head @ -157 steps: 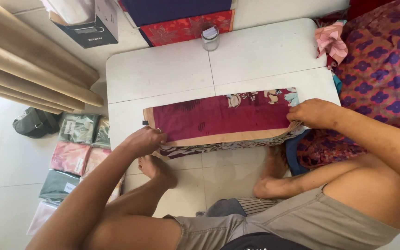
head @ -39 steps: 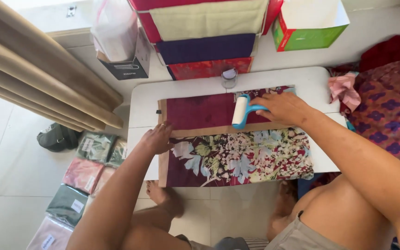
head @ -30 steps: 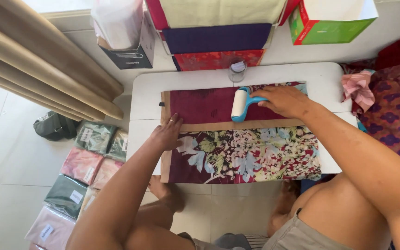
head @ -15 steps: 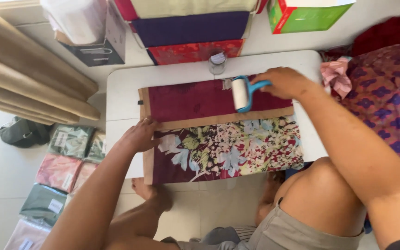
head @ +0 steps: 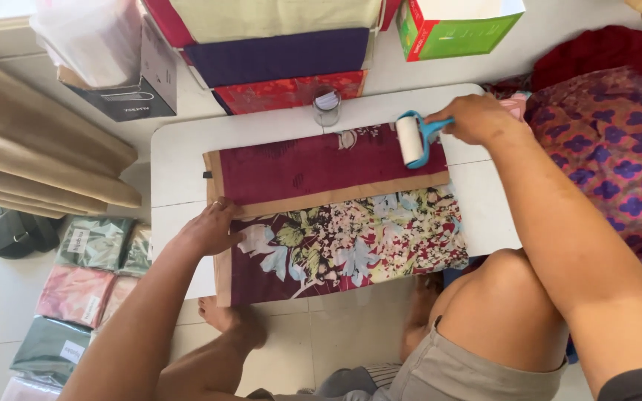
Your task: A person cleans a patterned scarf with a lint roller and then folds it on a small table.
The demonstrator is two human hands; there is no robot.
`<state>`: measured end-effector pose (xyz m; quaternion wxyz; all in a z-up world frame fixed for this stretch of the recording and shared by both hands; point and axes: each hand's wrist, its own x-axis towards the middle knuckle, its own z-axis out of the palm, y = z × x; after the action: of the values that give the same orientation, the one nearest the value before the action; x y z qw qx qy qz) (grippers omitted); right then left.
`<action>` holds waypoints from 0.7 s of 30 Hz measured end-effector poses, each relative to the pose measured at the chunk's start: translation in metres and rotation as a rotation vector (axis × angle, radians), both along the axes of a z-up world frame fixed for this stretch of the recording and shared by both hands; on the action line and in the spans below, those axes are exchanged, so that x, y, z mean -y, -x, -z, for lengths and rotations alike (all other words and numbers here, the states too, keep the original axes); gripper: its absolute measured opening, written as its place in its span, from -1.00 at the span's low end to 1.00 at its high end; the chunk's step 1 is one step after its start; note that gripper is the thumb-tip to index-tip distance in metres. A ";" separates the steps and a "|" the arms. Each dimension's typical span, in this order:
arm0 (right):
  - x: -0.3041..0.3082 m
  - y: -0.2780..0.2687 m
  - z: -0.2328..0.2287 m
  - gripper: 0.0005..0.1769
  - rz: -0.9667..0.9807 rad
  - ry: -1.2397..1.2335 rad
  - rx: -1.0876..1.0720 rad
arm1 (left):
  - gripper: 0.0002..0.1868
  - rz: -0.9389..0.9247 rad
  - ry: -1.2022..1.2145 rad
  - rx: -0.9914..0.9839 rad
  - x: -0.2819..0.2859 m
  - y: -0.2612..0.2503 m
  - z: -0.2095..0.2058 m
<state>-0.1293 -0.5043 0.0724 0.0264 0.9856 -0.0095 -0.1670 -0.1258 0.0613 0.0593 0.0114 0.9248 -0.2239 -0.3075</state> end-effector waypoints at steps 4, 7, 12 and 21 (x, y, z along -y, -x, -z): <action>-0.082 0.007 -0.031 -0.54 -0.214 0.047 0.105 | -0.38 0.067 -0.028 0.032 -0.005 -0.003 0.011; -0.118 0.000 -0.020 -0.59 -0.402 -0.030 0.283 | -0.44 0.163 -0.035 0.280 -0.009 -0.010 0.028; -0.136 -0.009 0.007 -0.61 -0.345 -0.206 0.214 | -0.45 0.140 -0.008 0.237 0.015 -0.006 0.011; -0.011 0.024 -0.050 -0.55 -0.052 0.092 0.071 | -0.27 0.035 -0.025 0.054 0.019 -0.012 0.008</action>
<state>-0.1536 -0.4930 0.1223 0.0755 0.9885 0.0075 -0.1305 -0.1134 0.0419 0.0513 -0.0117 0.9288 -0.2365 -0.2852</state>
